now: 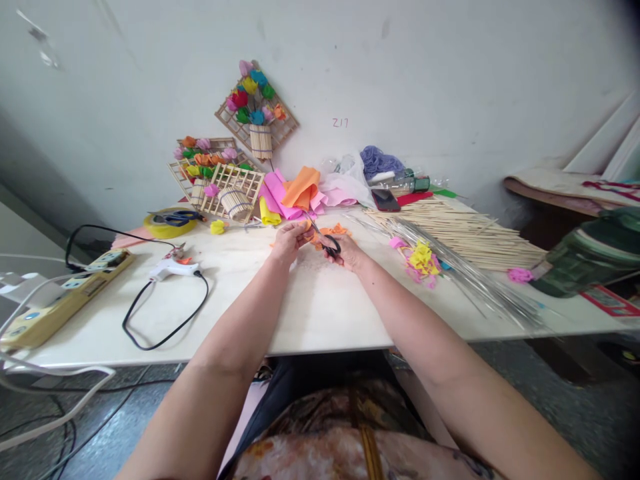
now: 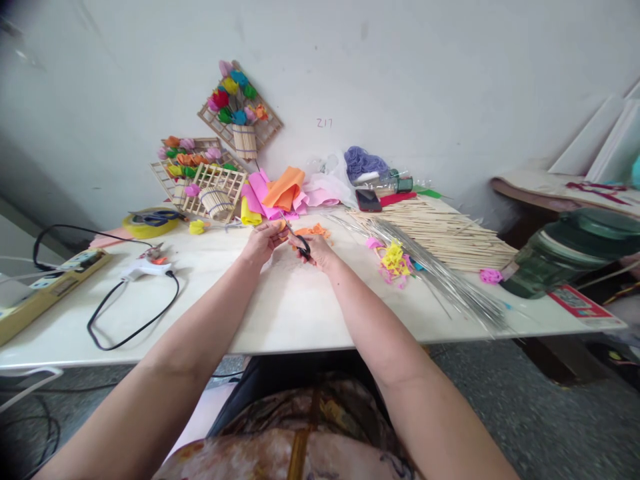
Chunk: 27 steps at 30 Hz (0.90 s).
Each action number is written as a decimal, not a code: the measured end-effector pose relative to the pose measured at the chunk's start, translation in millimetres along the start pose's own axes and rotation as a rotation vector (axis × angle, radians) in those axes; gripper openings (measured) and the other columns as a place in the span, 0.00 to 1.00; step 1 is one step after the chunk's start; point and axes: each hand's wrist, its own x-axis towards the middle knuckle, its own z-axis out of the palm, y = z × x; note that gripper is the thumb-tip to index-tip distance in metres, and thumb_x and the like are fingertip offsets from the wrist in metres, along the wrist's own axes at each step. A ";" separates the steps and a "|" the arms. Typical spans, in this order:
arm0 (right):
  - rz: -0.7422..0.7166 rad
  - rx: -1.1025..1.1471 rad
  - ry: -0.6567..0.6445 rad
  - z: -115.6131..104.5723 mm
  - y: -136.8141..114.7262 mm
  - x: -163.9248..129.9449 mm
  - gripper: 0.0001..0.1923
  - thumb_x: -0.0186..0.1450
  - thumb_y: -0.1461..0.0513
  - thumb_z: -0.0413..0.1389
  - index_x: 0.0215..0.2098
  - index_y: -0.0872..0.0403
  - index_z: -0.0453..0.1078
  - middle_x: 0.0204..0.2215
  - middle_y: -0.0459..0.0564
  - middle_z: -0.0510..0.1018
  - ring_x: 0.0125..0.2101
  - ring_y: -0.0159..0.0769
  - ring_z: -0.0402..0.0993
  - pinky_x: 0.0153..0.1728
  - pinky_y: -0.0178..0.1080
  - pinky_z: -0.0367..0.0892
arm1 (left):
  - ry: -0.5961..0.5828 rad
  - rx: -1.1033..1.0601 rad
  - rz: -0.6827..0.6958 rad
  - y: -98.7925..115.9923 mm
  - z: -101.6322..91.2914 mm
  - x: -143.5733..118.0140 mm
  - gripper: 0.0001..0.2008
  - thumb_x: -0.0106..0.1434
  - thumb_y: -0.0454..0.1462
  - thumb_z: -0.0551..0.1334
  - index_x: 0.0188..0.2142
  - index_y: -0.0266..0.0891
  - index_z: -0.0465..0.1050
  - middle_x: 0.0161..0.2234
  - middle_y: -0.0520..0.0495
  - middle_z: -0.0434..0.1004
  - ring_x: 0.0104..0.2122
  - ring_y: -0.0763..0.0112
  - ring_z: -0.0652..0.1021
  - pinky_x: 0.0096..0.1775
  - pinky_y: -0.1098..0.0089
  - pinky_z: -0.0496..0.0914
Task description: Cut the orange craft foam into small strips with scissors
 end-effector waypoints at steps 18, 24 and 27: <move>-0.025 -0.061 0.054 -0.5 1.8 3.6 0.14 0.64 0.54 0.63 0.29 0.56 0.69 0.14 0.38 0.66 0.09 0.21 0.55 0.09 0.27 0.46 | -0.022 -0.004 0.006 0.2 0.0 -0.5 0.11 0.50 0.37 0.74 0.29 0.36 0.76 0.25 0.49 0.77 0.26 0.74 0.77 0.36 0.71 0.73; -0.044 -0.051 0.026 -2.0 4.6 5.6 0.14 0.65 0.54 0.62 0.30 0.56 0.70 0.15 0.39 0.67 0.10 0.21 0.57 0.10 0.27 0.46 | 0.020 -0.037 -0.006 1.0 1.1 -0.1 0.09 0.50 0.35 0.73 0.29 0.36 0.75 0.26 0.49 0.79 0.27 0.73 0.79 0.36 0.71 0.74; -0.038 -0.030 0.017 -1.7 4.3 4.7 0.14 0.67 0.54 0.60 0.32 0.56 0.72 0.15 0.39 0.68 0.11 0.21 0.58 0.10 0.26 0.46 | 0.053 -0.046 -0.023 1.6 2.3 0.1 0.10 0.50 0.35 0.72 0.29 0.37 0.74 0.28 0.48 0.80 0.29 0.71 0.81 0.37 0.70 0.74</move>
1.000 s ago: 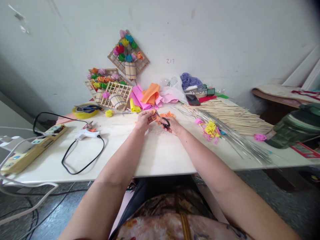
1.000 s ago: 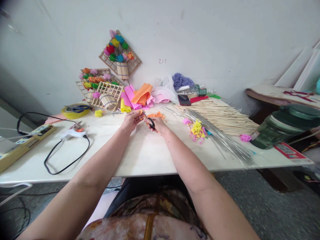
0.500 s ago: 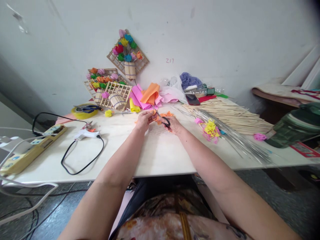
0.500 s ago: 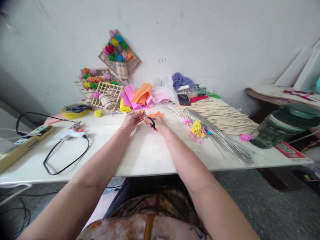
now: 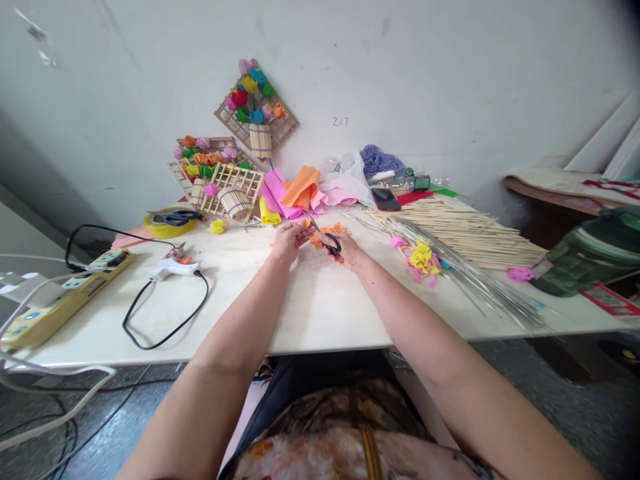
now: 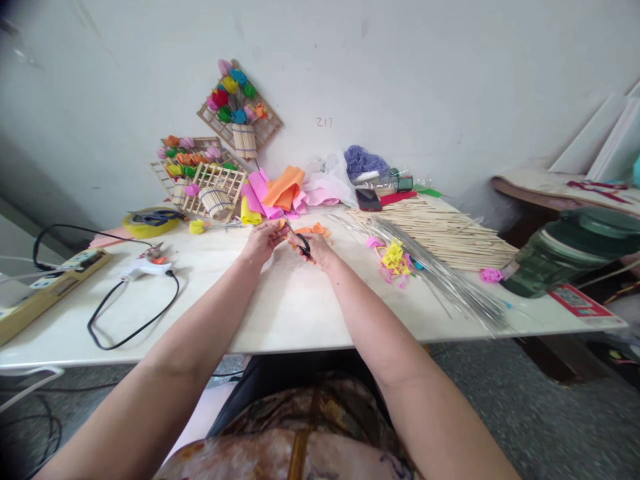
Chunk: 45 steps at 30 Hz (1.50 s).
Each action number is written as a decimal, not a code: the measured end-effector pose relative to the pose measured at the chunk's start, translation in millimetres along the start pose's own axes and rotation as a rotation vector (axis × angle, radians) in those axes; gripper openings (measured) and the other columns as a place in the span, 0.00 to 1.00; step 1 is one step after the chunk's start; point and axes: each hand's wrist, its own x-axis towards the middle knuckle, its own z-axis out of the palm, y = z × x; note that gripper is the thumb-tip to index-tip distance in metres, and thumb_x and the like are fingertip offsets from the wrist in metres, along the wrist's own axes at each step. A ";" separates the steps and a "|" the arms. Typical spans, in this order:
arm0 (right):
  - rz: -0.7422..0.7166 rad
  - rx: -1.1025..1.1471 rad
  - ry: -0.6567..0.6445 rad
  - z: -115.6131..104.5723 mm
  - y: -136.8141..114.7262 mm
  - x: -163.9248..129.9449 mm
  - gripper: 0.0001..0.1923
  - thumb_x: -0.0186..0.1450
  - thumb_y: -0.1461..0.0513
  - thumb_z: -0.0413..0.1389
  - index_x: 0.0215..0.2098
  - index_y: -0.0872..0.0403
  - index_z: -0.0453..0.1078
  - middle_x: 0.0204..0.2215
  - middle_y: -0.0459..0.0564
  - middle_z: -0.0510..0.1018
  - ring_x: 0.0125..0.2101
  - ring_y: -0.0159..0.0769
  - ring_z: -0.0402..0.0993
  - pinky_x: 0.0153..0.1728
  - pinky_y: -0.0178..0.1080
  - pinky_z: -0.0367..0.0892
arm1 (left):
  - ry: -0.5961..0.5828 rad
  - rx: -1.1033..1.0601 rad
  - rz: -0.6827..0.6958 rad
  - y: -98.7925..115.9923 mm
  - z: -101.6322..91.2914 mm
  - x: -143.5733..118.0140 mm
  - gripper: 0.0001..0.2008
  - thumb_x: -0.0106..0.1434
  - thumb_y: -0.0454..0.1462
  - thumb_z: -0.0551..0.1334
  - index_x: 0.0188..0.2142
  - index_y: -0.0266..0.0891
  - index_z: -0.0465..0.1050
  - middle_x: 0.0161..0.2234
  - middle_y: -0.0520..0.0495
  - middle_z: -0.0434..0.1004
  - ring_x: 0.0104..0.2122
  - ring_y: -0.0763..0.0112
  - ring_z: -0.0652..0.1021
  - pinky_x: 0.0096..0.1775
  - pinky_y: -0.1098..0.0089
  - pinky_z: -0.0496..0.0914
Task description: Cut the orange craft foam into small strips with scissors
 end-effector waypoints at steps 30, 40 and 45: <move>-0.026 -0.019 0.035 7.0 -2.7 -1.6 0.15 0.63 0.57 0.63 0.25 0.56 0.67 0.14 0.38 0.65 0.10 0.20 0.54 0.10 0.26 0.47 | 0.027 -0.037 0.033 -1.7 1.3 1.1 0.13 0.47 0.38 0.73 0.29 0.37 0.72 0.26 0.51 0.78 0.26 0.75 0.78 0.36 0.72 0.73; 0.010 -0.023 0.019 7.2 -5.2 -5.2 0.13 0.65 0.57 0.62 0.27 0.57 0.70 0.13 0.39 0.66 0.10 0.20 0.54 0.10 0.26 0.47 | -0.018 -0.018 0.053 -2.1 -1.3 3.4 0.13 0.46 0.38 0.73 0.27 0.35 0.73 0.23 0.51 0.75 0.23 0.77 0.74 0.33 0.73 0.70; 0.000 -0.024 0.030 6.5 -4.7 -4.5 0.13 0.64 0.58 0.62 0.27 0.57 0.69 0.13 0.39 0.66 0.10 0.20 0.55 0.09 0.26 0.46 | 0.002 -0.001 0.028 -1.7 -0.3 1.8 0.12 0.46 0.37 0.73 0.28 0.35 0.74 0.26 0.48 0.79 0.25 0.75 0.77 0.33 0.72 0.71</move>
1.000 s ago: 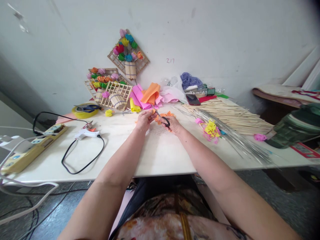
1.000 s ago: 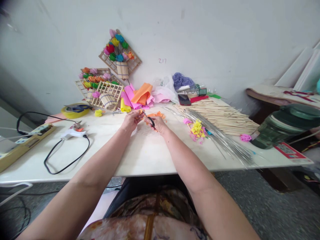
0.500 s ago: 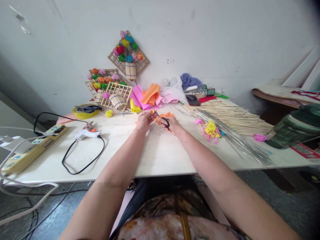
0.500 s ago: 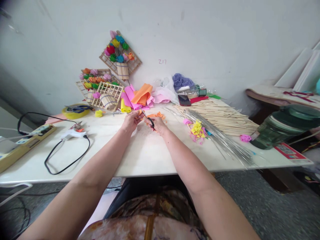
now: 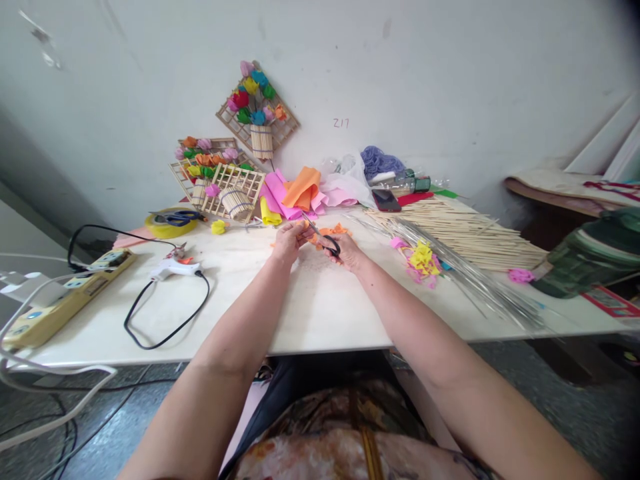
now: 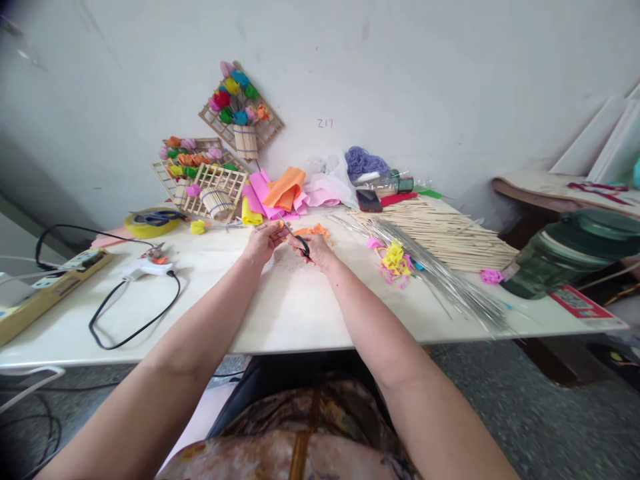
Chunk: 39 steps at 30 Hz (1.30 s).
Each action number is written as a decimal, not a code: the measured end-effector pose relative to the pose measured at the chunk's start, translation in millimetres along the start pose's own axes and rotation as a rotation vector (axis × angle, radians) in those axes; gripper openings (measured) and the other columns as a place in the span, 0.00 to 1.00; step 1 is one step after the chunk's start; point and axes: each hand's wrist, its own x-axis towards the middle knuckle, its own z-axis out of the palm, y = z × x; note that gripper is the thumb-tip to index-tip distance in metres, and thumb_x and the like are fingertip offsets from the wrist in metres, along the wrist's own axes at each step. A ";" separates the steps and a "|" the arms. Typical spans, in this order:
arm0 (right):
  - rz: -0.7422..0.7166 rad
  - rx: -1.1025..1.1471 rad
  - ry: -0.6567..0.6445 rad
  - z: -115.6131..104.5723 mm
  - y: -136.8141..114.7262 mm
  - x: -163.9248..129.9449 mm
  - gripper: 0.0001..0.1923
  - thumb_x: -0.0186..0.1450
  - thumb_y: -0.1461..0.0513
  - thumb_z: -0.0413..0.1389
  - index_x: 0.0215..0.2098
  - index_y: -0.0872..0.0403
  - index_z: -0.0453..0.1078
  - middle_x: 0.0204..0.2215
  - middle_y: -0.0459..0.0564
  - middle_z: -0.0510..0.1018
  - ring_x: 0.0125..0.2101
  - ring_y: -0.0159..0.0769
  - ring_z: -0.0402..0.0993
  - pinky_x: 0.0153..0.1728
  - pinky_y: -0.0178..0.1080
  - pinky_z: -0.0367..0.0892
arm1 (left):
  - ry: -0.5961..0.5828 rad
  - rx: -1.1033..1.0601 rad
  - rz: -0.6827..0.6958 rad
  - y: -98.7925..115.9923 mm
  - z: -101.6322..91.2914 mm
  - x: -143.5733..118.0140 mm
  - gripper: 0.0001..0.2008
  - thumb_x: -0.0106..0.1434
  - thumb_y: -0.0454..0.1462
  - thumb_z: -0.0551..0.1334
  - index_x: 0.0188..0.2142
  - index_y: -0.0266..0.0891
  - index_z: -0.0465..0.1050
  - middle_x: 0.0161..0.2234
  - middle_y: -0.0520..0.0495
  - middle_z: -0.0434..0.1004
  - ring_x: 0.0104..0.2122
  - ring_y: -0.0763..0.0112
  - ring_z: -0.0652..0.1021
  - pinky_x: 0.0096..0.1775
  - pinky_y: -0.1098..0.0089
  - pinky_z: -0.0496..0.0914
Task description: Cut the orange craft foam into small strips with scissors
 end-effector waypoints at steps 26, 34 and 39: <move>-0.023 0.045 0.008 -8.5 -5.0 3.0 0.16 0.57 0.55 0.67 0.28 0.58 0.70 0.13 0.39 0.65 0.10 0.20 0.53 0.09 0.27 0.45 | -0.023 -0.039 -0.091 2.8 6.0 -1.8 0.03 0.58 0.30 0.63 0.28 0.36 0.72 0.29 0.46 0.81 0.32 0.70 0.81 0.45 0.66 0.74; -0.108 0.039 0.233 -41.4 -21.5 4.1 0.16 0.53 0.59 0.69 0.23 0.57 0.68 0.12 0.39 0.64 0.12 0.21 0.55 0.12 0.27 0.49 | -0.104 0.009 -0.215 0.7 14.7 -8.0 0.06 0.57 0.29 0.61 0.32 0.33 0.78 0.36 0.41 0.82 0.39 0.66 0.81 0.49 0.66 0.70; -0.073 0.072 0.268 -38.2 -19.9 6.0 0.16 0.48 0.62 0.70 0.31 0.56 0.71 0.16 0.40 0.71 0.15 0.24 0.63 0.15 0.29 0.52 | -0.146 0.065 -0.178 -0.7 15.6 -7.1 0.04 0.55 0.33 0.66 0.32 0.35 0.77 0.34 0.44 0.81 0.35 0.68 0.79 0.44 0.67 0.70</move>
